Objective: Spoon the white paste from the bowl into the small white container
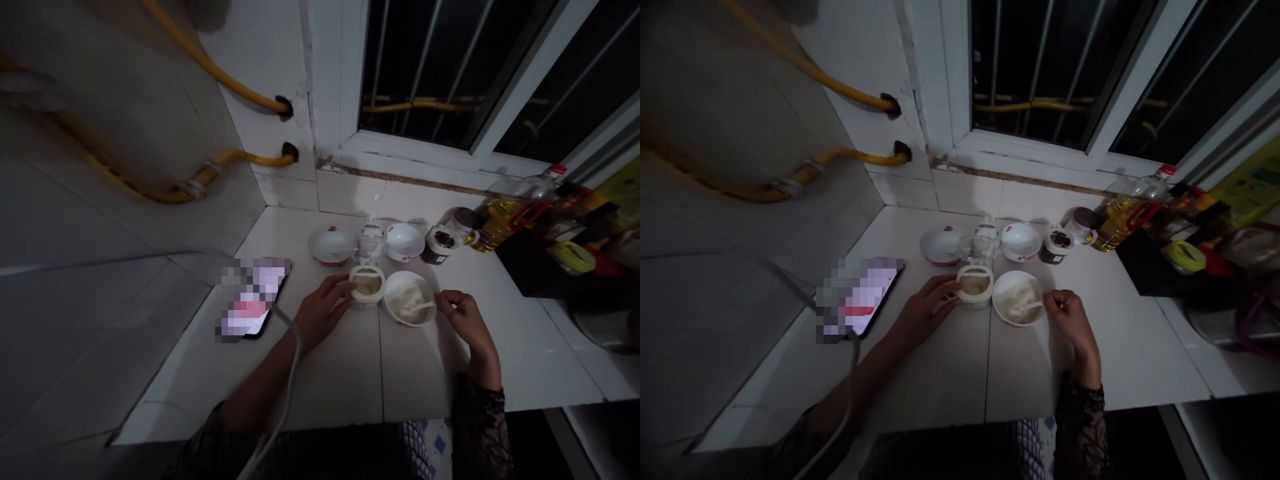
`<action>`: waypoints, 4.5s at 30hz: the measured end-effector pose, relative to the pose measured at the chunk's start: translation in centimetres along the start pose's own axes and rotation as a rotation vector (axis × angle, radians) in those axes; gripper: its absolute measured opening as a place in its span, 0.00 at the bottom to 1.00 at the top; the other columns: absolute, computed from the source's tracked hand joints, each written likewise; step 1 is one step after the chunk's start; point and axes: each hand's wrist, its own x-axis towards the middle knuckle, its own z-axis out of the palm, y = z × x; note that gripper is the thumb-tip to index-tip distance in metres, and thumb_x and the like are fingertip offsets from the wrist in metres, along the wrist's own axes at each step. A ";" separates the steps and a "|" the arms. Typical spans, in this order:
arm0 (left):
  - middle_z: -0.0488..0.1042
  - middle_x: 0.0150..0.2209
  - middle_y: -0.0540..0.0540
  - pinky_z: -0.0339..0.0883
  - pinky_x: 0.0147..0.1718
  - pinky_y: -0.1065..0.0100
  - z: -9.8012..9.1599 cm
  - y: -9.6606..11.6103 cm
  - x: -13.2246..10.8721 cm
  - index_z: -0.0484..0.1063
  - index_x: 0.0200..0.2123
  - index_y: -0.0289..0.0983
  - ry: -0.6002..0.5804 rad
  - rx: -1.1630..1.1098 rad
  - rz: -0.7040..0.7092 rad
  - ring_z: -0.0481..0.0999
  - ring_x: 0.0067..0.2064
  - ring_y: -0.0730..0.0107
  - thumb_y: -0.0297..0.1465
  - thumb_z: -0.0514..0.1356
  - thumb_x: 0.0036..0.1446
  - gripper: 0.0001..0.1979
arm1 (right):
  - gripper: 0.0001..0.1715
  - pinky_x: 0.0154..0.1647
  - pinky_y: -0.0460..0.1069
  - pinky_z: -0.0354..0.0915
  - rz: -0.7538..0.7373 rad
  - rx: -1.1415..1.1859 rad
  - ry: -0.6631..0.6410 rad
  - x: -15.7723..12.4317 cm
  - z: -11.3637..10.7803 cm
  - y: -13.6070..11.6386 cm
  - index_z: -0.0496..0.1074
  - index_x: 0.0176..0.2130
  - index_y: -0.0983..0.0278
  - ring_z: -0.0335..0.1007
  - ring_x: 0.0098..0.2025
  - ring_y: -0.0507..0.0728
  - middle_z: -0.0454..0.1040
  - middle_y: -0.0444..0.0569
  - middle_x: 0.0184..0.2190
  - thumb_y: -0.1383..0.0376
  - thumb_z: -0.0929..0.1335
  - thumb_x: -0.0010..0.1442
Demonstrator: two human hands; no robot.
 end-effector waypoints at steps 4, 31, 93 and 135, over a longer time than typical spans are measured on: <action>0.71 0.53 0.41 0.76 0.41 0.66 0.0 0.0 0.0 0.67 0.51 0.40 -0.018 -0.008 -0.020 0.79 0.40 0.70 0.33 0.53 0.66 0.11 | 0.26 0.24 0.46 0.49 0.064 0.074 0.044 0.1 0.0 -0.2 0.56 0.17 0.61 0.46 0.23 0.49 0.50 0.40 0.17 0.47 0.63 0.54; 0.71 0.52 0.40 0.76 0.41 0.65 -0.1 0.0 0.1 0.68 0.51 0.40 -0.023 -0.013 -0.011 0.79 0.41 0.69 0.32 0.53 0.66 0.12 | 0.26 0.21 0.46 0.48 0.180 0.295 0.337 0.9 0.9 0.2 0.61 0.15 0.62 0.48 0.19 0.48 0.55 0.39 0.13 0.47 0.69 0.47; 0.71 0.51 0.41 0.75 0.39 0.68 0.1 0.0 0.0 0.67 0.50 0.40 -0.003 -0.037 -0.004 0.78 0.37 0.74 0.32 0.53 0.66 0.11 | 0.25 0.43 0.51 0.56 -0.352 -0.467 0.093 1.2 2.7 -1.1 0.63 0.22 0.62 0.62 0.24 0.52 0.70 0.44 0.20 0.56 0.58 0.68; 0.71 0.52 0.41 0.76 0.43 0.66 0.1 0.7 0.1 0.68 0.50 0.40 0.008 -0.037 -0.027 0.77 0.49 0.64 0.31 0.54 0.65 0.11 | 0.18 0.43 0.53 0.57 -0.632 -0.416 0.338 1.4 5.7 -6.4 0.68 0.25 0.61 0.62 0.29 0.54 0.71 0.45 0.23 0.60 0.62 0.66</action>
